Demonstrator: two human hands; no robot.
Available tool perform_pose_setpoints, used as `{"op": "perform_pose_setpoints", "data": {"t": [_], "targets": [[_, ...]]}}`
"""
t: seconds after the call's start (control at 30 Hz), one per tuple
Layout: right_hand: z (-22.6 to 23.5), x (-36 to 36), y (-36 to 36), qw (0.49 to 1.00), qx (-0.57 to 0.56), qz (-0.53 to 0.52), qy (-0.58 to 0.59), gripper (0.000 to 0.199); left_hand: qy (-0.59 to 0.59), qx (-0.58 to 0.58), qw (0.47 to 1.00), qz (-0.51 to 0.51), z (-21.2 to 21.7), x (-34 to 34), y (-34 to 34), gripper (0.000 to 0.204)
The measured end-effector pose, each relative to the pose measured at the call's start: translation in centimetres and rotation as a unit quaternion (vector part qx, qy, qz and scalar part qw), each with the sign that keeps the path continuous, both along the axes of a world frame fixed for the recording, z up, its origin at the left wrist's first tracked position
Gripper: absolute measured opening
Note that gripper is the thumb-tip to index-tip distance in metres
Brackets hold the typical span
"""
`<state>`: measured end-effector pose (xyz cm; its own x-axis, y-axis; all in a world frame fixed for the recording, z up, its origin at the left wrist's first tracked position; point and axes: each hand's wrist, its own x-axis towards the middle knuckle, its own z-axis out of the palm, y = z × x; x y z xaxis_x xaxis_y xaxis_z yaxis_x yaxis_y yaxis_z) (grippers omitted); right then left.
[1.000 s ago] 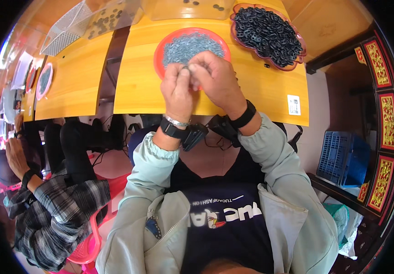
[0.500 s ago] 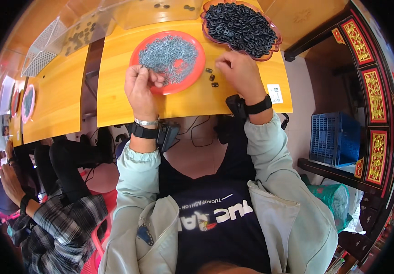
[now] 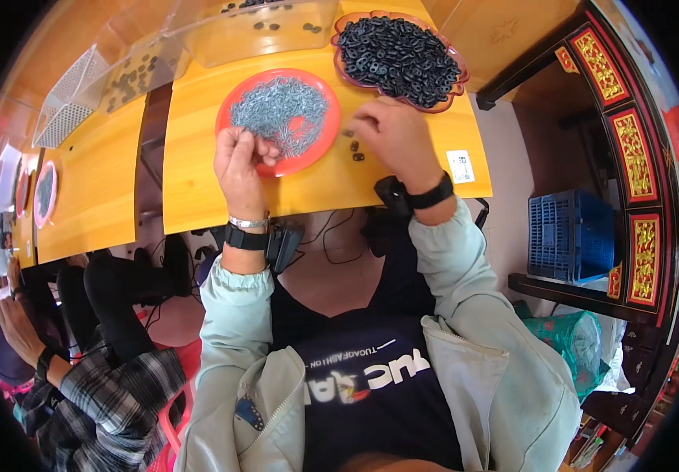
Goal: The recorder is sorting and inspecting small black rings at a manual workstation.
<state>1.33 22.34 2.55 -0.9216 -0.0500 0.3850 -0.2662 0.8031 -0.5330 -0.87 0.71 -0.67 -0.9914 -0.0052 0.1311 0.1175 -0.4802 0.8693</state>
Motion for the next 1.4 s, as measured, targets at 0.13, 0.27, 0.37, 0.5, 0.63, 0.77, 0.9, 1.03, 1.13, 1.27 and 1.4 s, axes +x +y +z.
{"op": "perform_pose_setpoints", "data": {"t": [0.13, 0.27, 0.37, 0.5, 0.63, 0.77, 0.9, 1.03, 1.13, 1.27, 1.4], "targets": [[3.6, -0.4, 2.4, 0.993, 0.057, -0.058, 0.085, 0.012, -0.006, -0.002, 1.000, -0.012, 0.2, -0.1, 0.1, 0.008], [3.3, -3.0, 6.8, 0.974, 0.199, -0.105, 0.018, 0.016, -0.014, 0.012, 1.000, -0.021, 0.4, -0.2, 0.3, 0.009], [2.2, -4.5, 8.0, 0.956, 0.272, -0.103, -0.039, 0.019, -0.006, 0.010, 1.000, -0.017, 0.5, -0.4, 0.0, 0.010], [1.7, -5.4, 7.6, 0.944, 0.289, -0.105, -0.118, 0.019, -0.012, 0.009, 1.000, -0.009, 0.2, -0.6, 0.0, 0.009], [1.1, -5.8, 7.9, 0.960, 0.242, -0.103, -0.097, 0.016, -0.023, -0.002, 1.000, -0.005, 0.6, -0.3, 0.3, 0.009], [1.0, -6.2, 7.9, 0.980, 0.172, -0.080, -0.066, 0.020, -0.015, 0.014, 1.000, -0.009, 0.3, -0.4, 0.1, 0.009], [1.1, -6.6, 7.1, 0.985, 0.124, -0.085, -0.087, 0.025, -0.012, -0.002, 1.000, -0.010, 0.0, -0.5, 0.2, 0.009], [0.6, -7.3, 7.6, 0.981, 0.169, -0.065, -0.070, 0.022, -0.014, -0.009, 1.000, -0.010, 0.1, -0.4, 0.2, 0.009], [0.2, -7.4, 7.9, 0.983, 0.141, -0.079, -0.086, 0.020, -0.017, -0.004, 1.000, -0.011, 0.2, -0.4, 0.2, 0.009], [-0.3, -7.3, 8.6, 0.990, 0.103, -0.100, 0.006, 0.019, -0.017, 0.000, 1.000, -0.011, 0.2, -0.4, 0.3, 0.008], [0.3, -7.1, 8.5, 0.989, -0.117, -0.072, -0.052, 0.019, -0.016, -0.001, 1.000, -0.016, 0.0, -0.5, 0.2, 0.008]]}}
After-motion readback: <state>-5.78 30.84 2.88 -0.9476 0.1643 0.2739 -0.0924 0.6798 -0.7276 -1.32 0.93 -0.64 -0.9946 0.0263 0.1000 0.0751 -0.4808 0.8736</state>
